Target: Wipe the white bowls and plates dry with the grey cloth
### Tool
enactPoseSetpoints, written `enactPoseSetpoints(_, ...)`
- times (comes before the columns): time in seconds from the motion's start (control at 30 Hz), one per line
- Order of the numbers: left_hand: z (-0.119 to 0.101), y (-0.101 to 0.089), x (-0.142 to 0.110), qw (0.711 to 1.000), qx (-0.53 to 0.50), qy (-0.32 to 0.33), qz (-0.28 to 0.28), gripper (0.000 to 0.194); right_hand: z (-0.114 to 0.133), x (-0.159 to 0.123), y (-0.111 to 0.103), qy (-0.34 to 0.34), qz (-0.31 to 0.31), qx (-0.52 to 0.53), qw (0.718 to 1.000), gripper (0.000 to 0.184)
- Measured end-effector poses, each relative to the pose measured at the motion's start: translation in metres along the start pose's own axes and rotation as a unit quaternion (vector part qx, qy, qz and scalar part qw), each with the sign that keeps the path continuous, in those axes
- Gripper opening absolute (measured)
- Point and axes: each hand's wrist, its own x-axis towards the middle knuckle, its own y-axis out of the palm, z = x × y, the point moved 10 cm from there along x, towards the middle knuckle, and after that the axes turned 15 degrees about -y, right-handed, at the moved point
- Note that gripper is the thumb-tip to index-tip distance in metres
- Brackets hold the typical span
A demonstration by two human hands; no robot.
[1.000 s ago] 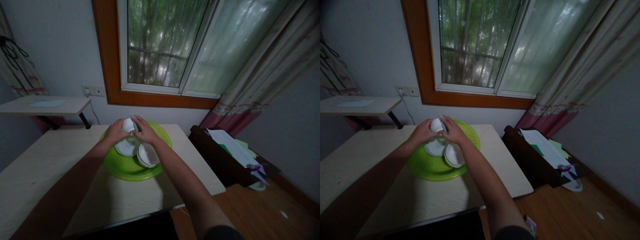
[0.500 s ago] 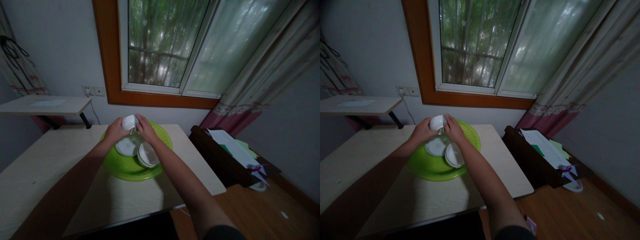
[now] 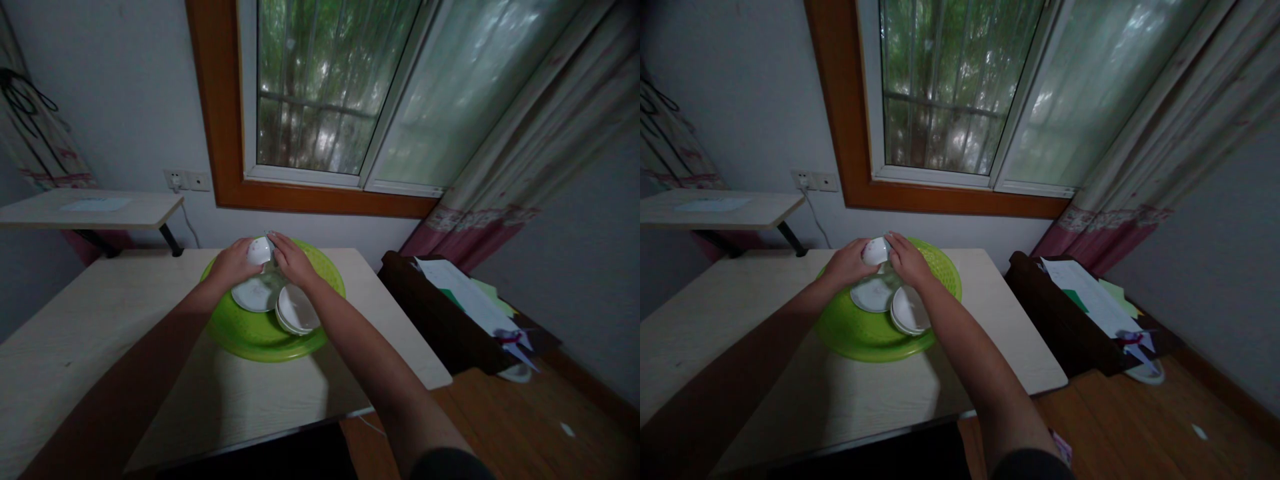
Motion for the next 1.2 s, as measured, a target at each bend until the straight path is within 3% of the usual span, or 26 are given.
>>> enactPoseSetpoints(0.13, 0.002, 0.001, 0.0, 1.0, 0.011, -0.009, -0.009, 0.05, 0.029, 0.006, 0.013, -0.066, 0.063, -0.036, 0.995, 0.049)
enactPoseSetpoints(0.23, 0.005, -0.004, 0.001, 0.999, 0.005, -0.032, -0.023, 0.045, 0.036, 0.008, 0.018, -0.082, 0.077, -0.048, 0.992, 0.05)
enactPoseSetpoints(0.33, 0.009, -0.012, 0.003, 0.997, -0.028, -0.058, -0.044, 0.05, 0.026, 0.009, 0.012, -0.053, 0.038, -0.036, 0.997, 0.048)
enactPoseSetpoints(0.47, 0.022, -0.02, 0.005, 0.99, -0.056, -0.11, -0.066, 0.054, -0.005, 0.001, -0.003, 0.036, -0.038, 0.002, 0.999, 0.049)
enactPoseSetpoints(0.57, 0.028, -0.02, 0.007, 0.987, -0.078, -0.123, -0.066, 0.054, -0.015, -0.005, -0.007, 0.06, -0.051, 0.007, 0.997, 0.049)
enactPoseSetpoints(0.83, 0.033, -0.014, 0.01, 0.987, -0.08, -0.128, -0.054, 0.048, 0.04, 0.008, 0.012, -0.095, 0.056, -0.033, 0.993, 0.046)
enactPoseSetpoints(0.93, 0.029, -0.015, 0.009, 0.989, -0.073, -0.118, -0.052, 0.043, 0.051, 0.011, 0.019, -0.124, 0.087, -0.045, 0.987, 0.045)
enactPoseSetpoints(1.2, 0.028, -0.016, 0.008, 0.989, -0.064, -0.116, -0.06, 0.055, 0.02, 0.008, 0.0, -0.035, 0.003, -0.061, 0.998, 0.045)
